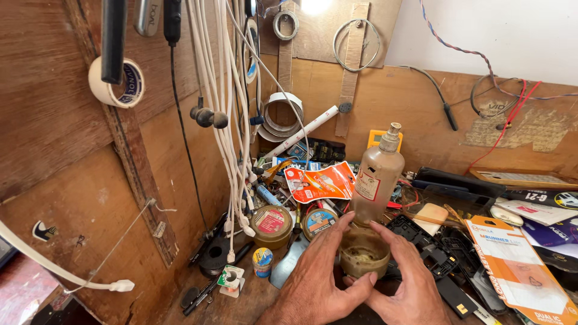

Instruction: The person opens a small tin of soldering flux and uses a screwdriver to scoop some out. They then apply the flux to a small circuit board. Next, they use a soldering iron to solder components on the board. The person repeats the process of applying flux and soldering.

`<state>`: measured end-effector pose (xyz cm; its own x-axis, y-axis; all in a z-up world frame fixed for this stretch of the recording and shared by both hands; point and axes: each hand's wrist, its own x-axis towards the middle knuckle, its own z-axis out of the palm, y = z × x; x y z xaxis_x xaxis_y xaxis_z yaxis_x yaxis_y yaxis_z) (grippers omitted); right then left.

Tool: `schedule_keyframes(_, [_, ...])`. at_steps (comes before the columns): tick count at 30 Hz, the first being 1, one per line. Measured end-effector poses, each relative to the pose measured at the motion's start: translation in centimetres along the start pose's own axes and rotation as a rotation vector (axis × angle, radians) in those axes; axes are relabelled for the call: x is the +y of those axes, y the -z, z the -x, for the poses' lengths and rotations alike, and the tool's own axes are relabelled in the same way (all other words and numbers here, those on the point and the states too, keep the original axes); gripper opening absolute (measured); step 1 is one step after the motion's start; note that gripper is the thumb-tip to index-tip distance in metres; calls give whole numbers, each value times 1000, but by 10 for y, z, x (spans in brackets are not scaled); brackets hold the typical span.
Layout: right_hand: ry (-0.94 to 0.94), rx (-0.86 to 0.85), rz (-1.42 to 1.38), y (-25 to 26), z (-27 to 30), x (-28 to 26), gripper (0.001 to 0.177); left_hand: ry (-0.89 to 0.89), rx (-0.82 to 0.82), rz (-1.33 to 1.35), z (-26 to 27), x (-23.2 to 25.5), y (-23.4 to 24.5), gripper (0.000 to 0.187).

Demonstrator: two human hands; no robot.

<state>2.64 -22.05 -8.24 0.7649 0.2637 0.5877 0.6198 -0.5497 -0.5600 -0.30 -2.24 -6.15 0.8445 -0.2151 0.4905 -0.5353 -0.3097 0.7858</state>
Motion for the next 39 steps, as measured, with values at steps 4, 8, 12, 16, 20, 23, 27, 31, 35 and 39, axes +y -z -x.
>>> schedule_keyframes(4, [54, 125, 73, -9, 5, 0, 91, -21, 14, 6, 1, -1, 1, 83])
schedule_keyframes(8, [143, 152, 113, -12, 7, -2, 93, -77, 160, -31, -2, -1, 0, 61])
schedule_keyframes(12, [178, 129, 106, -10, 5, -6, 95, -271, 293, -222, -5, 8, 4, 41])
schedule_keyframes(16, [179, 96, 137, -10, 8, -12, 94, -316, 398, -341, -35, 9, 21, 26])
schedule_keyframes(20, [142, 89, 108, -5, 9, -22, 94, 86, 286, -772, -84, 4, 63, 12])
schedule_keyframes(23, [111, 110, 98, -2, 9, -25, 93, 287, 152, -1042, -103, -2, 85, 13])
schedule_keyframes(27, [59, 106, 90, 1, 12, -29, 91, 511, -70, -1159, -116, -16, 95, 28])
schedule_keyframes(31, [122, 125, 84, 2, 10, -31, 91, 631, -217, -1264, -126, -32, 99, 28])
schedule_keyframes(35, [89, 131, 80, 3, 10, -29, 91, 661, -271, -1303, -132, -48, 103, 28])
schedule_keyframes(39, [79, 139, 81, 2, 9, -29, 92, 683, -231, -1303, -129, -56, 100, 28])
